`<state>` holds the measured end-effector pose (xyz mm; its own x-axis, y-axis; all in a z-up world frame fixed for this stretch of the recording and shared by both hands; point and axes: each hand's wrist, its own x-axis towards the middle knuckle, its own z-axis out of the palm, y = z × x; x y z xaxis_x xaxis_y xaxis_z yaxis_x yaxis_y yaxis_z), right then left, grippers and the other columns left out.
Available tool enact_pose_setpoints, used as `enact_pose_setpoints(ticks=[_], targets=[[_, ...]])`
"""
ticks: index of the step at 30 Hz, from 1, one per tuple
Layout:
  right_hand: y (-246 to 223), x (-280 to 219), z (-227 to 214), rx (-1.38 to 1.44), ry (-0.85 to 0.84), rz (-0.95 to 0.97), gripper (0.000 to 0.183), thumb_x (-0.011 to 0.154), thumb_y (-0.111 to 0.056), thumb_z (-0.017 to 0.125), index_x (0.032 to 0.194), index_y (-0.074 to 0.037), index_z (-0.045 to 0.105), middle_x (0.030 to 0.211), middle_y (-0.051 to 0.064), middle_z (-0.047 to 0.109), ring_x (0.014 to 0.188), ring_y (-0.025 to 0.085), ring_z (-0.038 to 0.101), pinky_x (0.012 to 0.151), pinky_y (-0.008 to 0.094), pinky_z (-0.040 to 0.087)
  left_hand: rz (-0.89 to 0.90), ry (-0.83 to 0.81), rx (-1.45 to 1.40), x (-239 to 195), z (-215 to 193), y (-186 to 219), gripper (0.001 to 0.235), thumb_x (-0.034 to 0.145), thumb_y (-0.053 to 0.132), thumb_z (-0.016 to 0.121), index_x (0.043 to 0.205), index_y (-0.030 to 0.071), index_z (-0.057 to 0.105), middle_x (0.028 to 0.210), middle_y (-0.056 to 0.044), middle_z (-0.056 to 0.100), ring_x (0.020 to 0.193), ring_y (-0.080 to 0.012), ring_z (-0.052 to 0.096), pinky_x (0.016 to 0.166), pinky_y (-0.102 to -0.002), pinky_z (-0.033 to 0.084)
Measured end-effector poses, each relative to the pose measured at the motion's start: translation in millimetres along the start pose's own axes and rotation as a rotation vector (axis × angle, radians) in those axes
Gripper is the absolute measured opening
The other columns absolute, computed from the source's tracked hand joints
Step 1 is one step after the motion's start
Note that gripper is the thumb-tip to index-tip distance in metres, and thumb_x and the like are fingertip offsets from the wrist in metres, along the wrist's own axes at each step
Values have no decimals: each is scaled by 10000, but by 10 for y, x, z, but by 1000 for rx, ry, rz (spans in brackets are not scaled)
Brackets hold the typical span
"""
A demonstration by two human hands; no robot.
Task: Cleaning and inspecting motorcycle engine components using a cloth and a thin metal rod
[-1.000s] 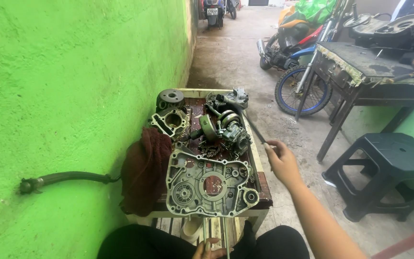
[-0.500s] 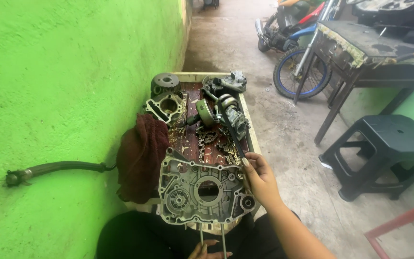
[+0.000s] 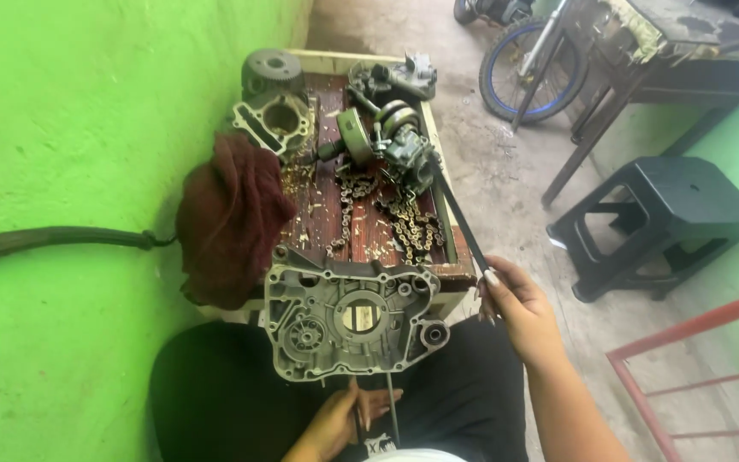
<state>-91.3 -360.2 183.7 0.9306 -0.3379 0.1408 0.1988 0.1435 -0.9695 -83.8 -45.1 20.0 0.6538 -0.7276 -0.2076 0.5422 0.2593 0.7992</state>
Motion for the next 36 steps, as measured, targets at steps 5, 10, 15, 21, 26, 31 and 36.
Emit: enact_pose_setpoints(ticks=[5, 10, 15, 21, 26, 31, 36], targets=[[-134, -149, -294, 67, -260, -132, 484, 947, -89, 594, 1412, 33, 537, 1069, 187, 651, 788, 208, 619, 673, 327, 528, -168, -98, -272, 34, -88, -97, 618, 837, 638, 483, 620, 70, 594, 1486, -275, 572, 1400, -485, 530, 992, -649, 521], [-501, -356, -370, -2, -440, -374, 640, 884, -235, 723, 1416, 15, 471, 1257, 207, 598, 1007, 259, 654, 859, 392, 583, -175, -84, -256, 68, -74, -144, 628, 826, 660, 463, 594, 81, 539, 1263, -255, 694, 1263, -471, 645, 920, -616, 574], [-560, -522, -351, -118, -106, -580, 315, 944, -98, 625, 1239, -61, 521, 1205, 109, 602, 1016, 229, 663, 912, 379, 598, -19, -1, -116, 28, 88, -42, 606, 999, 537, 267, 605, 97, 404, 1073, -302, 715, 1011, -459, 735, 884, -520, 611], [-527, -500, -199, -78, -86, -492, 278, 948, -11, 587, 1219, -59, 548, 1161, 148, 632, 1001, 239, 675, 890, 376, 607, -122, 139, -112, -65, 219, 251, 631, 1041, 514, 187, 630, 86, 404, 1021, -288, 749, 916, -421, 771, 714, -437, 625], [-583, -450, -135, -77, -105, -542, 210, 995, -40, 580, 1201, -69, 550, 1118, 122, 645, 955, 213, 687, 872, 330, 607, 16, 163, -89, 58, 233, 325, 568, 1067, 425, 242, 648, 80, 410, 891, -308, 740, 773, -440, 768, 712, -453, 639], [-588, -447, -159, -91, -89, -595, 198, 1007, -45, 582, 1198, -85, 548, 1127, 106, 645, 965, 210, 688, 861, 327, 611, 75, 150, -68, 67, 502, 715, 655, 1027, 570, 227, 606, 95, 390, 805, -293, 719, 672, -447, 752, 653, -435, 620], [-550, -462, -180, -52, -116, -596, 146, 1049, -83, 545, 1195, -89, 557, 1124, 84, 648, 977, 226, 683, 859, 347, 614, 88, 150, 64, 21, 365, 541, 666, 1009, 581, 194, 608, 86, 387, 777, -321, 738, 614, -441, 752, 584, -404, 620]])
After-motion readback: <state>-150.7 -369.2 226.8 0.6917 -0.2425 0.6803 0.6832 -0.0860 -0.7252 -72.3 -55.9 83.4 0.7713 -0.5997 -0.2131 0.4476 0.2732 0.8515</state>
